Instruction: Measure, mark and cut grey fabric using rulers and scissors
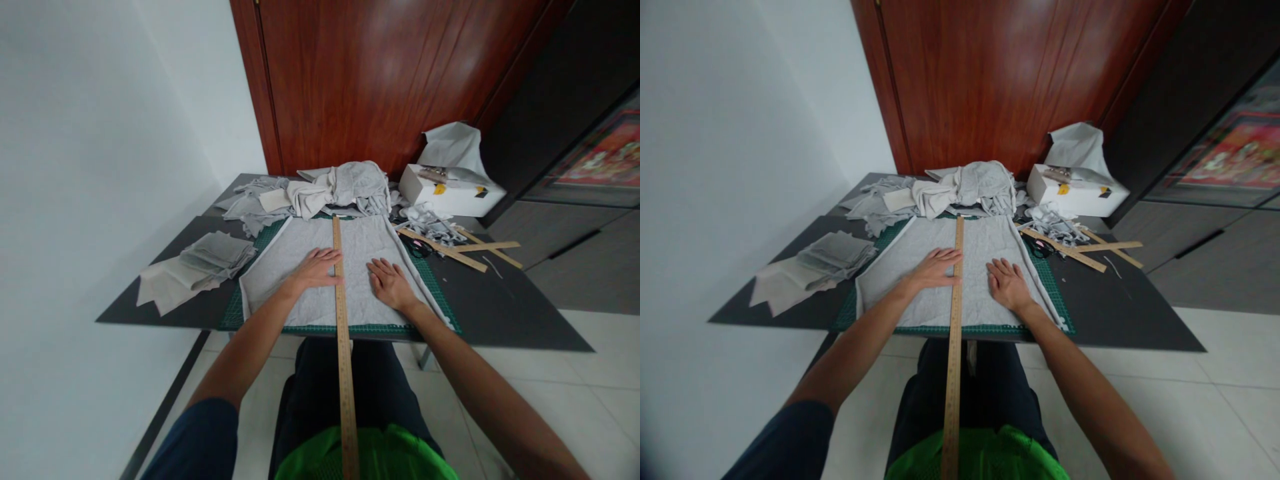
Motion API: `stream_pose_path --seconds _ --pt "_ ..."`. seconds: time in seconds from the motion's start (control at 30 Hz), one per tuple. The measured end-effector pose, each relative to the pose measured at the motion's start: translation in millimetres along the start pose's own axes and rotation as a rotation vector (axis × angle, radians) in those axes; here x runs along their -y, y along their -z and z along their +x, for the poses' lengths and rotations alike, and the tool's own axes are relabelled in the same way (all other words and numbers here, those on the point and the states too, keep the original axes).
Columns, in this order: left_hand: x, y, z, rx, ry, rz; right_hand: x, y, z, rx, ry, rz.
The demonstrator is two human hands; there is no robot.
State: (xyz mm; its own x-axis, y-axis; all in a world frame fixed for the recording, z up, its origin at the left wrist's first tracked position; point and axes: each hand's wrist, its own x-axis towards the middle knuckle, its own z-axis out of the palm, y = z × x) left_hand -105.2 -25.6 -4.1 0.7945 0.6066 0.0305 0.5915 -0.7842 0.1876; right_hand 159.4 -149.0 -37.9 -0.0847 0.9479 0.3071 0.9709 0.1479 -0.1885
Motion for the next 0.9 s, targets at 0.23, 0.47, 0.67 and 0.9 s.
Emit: stream_pose_path --seconds 0.23,0.47,0.67,0.9 --pt "-0.4 -0.4 3.1 0.012 -0.002 -0.001 0.1 4.9 -0.4 0.024 -0.020 0.022" --pt "1.2 -2.3 4.7 0.007 -0.027 -0.004 -1.4 9.4 -1.3 0.050 -0.012 0.010" --pt "-1.7 -1.2 4.2 0.027 -0.032 0.000 -4.4 9.7 -4.6 0.062 -0.005 -0.006" --pt "-4.4 0.5 3.8 0.043 -0.023 -0.004 -4.9 10.6 -7.9 0.055 -0.005 0.012"
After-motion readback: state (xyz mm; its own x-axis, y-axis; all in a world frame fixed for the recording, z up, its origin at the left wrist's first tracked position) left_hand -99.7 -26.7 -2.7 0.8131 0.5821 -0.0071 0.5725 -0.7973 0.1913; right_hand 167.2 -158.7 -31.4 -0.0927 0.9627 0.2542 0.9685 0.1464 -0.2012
